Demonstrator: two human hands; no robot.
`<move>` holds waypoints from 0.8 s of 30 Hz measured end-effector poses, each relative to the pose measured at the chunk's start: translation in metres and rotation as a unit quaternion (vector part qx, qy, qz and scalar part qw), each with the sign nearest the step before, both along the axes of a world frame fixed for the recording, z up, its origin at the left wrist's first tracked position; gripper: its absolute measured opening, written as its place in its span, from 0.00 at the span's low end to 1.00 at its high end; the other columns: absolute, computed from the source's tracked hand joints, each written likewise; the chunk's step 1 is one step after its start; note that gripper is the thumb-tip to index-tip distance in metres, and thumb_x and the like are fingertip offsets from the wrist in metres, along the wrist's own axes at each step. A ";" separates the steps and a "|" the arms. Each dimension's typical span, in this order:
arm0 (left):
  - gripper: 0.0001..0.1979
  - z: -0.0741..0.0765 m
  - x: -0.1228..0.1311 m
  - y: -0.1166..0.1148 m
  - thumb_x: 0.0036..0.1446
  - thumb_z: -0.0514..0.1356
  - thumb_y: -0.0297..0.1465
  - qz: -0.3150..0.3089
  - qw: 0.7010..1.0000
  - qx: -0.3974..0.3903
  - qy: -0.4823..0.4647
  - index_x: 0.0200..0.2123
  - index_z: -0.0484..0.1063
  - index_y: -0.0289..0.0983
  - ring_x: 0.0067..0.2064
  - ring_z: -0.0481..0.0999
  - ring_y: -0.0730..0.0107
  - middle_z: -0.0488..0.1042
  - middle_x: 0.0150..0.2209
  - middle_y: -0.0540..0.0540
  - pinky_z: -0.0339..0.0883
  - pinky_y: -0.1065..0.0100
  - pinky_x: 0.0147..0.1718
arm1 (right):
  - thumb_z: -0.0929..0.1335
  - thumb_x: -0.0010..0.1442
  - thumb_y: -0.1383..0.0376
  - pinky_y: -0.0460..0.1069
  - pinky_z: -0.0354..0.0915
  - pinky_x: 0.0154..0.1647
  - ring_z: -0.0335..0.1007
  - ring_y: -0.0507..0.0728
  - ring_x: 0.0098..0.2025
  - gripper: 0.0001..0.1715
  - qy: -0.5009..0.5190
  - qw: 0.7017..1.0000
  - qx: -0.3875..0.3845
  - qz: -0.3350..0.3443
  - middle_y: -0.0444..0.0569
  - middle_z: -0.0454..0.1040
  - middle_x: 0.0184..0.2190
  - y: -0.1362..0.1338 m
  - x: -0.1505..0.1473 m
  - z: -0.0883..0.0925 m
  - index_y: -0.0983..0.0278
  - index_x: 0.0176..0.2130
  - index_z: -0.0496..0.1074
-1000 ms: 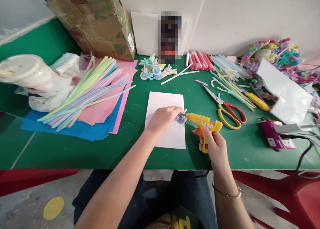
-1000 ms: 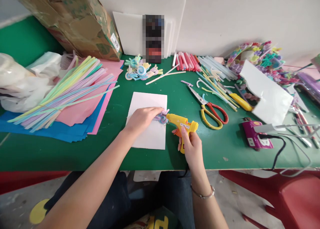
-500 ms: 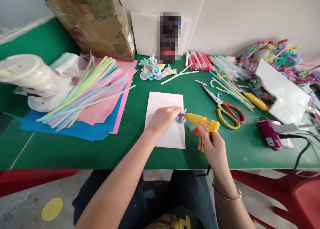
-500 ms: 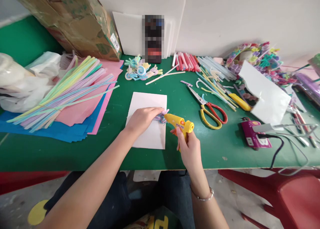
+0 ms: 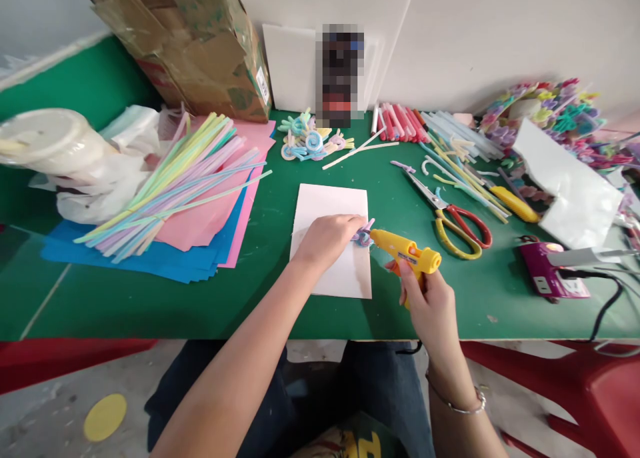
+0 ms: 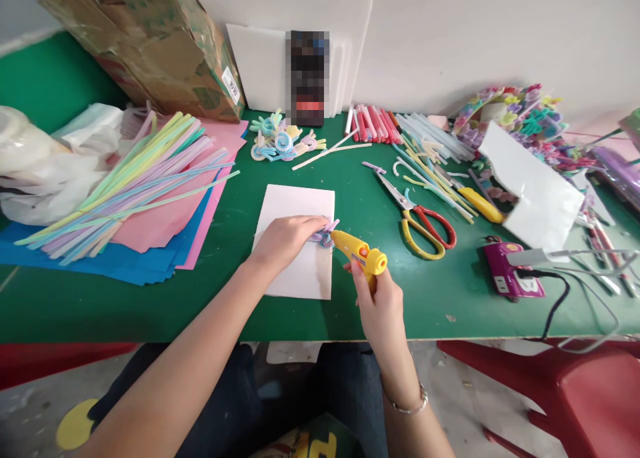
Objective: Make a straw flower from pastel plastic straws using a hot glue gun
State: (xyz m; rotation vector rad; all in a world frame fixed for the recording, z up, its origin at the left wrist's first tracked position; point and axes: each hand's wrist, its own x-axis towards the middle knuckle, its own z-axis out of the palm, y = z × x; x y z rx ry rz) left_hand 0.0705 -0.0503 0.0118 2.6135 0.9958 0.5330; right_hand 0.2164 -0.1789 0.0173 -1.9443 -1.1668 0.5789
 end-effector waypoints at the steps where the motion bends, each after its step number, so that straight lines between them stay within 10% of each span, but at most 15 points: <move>1: 0.12 0.000 0.000 0.000 0.57 0.55 0.21 0.000 1.000 -0.001 -0.004 0.42 0.72 0.38 0.39 0.78 0.69 0.79 0.41 0.49 0.69 0.71 0.34 | 0.62 0.59 0.49 0.46 0.59 0.18 0.59 0.50 0.15 0.24 0.003 1.000 -0.002 0.000 0.42 0.67 0.15 0.000 0.000 0.000 0.66 0.33 0.73; 24: 0.07 -0.018 0.012 0.001 0.57 0.58 0.24 0.070 0.993 -0.009 -0.098 0.33 0.75 0.39 0.37 0.75 0.70 0.78 0.34 0.50 0.65 0.71 0.32 | 0.63 0.59 0.49 0.47 0.62 0.20 0.60 0.49 0.17 0.22 0.051 0.999 -0.006 -0.008 0.50 0.77 0.28 0.001 0.001 -0.006 0.65 0.35 0.71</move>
